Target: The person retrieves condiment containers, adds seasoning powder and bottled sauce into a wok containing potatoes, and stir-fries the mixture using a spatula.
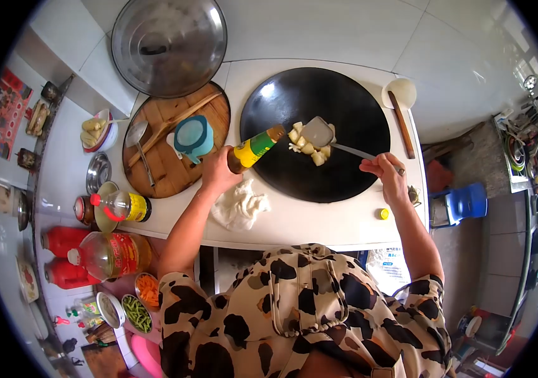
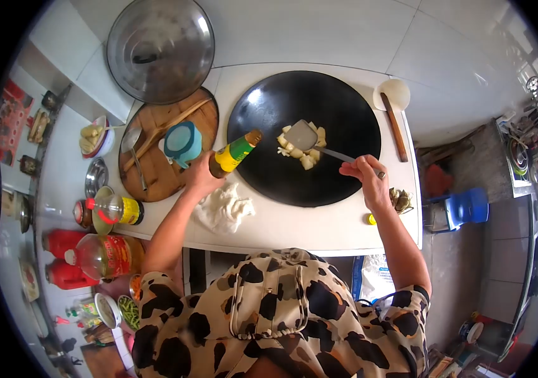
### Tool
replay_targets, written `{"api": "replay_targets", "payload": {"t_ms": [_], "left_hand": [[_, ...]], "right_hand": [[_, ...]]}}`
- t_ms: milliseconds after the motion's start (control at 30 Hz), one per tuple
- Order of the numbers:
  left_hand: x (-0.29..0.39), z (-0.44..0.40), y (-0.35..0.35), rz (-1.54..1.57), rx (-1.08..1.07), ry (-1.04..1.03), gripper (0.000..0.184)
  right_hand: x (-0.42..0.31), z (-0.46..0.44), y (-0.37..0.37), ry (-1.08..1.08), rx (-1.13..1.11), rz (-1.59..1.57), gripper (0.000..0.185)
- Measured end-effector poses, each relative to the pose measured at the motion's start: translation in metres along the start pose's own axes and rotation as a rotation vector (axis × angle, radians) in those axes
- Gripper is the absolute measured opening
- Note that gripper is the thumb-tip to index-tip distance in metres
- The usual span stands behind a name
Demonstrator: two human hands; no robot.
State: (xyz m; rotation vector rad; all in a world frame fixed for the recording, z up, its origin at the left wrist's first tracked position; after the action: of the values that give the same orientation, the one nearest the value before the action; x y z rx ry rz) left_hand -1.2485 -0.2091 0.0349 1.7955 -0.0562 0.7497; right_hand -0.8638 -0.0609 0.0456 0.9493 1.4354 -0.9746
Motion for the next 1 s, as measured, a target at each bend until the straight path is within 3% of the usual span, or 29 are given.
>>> {"api": "replay_targets", "payload": {"t_ms": [33, 267, 300, 400, 533, 667, 800, 1000], "left_hand": [[-0.006, -0.004, -0.015, -0.038, -0.118, 0.073, 0.058], [-0.001, -0.02, -0.054, -0.285, -0.094, -0.014, 0.052], [0.0, -0.022, -0.056, -0.321, -0.085, -0.029, 0.053], [0.005, -0.027, -0.063, -0.393, -0.092, -0.048, 0.054], [0.017, -0.036, -0.069, -0.498, -0.138, -0.046, 0.05], [0.024, -0.048, -0.081, -0.598, -0.197, -0.044, 0.046], [0.041, -0.06, -0.094, -0.696, -0.227, -0.106, 0.046], [0.064, -0.077, -0.11, -0.853, -0.279, -0.18, 0.051]], "right_hand": [[-0.003, 0.003, 0.0, 0.003, -0.017, 0.003, 0.028], [0.011, 0.009, 0.006, -0.012, -0.076, 0.077, 0.026], [0.015, 0.008, 0.006, 0.031, -0.094, 0.1, 0.015], [0.006, 0.015, -0.008, 0.311, -0.37, 0.716, 0.005], [0.035, 0.047, -0.01, 0.639, -0.734, 1.02, 0.01], [0.056, 0.073, 0.004, 0.729, -0.9, 1.103, 0.013], [0.072, 0.094, 0.013, 0.678, -0.853, 1.106, 0.01], [0.105, 0.134, 0.023, 0.43, -0.815, 1.107, 0.01]]}}
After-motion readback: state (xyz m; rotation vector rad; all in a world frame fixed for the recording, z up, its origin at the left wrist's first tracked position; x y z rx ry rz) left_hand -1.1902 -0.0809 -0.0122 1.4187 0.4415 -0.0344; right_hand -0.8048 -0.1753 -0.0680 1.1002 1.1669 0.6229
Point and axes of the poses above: each hand's wrist, its own z-axis away from the middle knuckle, its own y-axis out of the back of the hand, x = y × z, the point moved 10 cm from there along -z, towards the middle knuckle, and after that the axes turned 7 degrees about y, right-handed, at the moved point
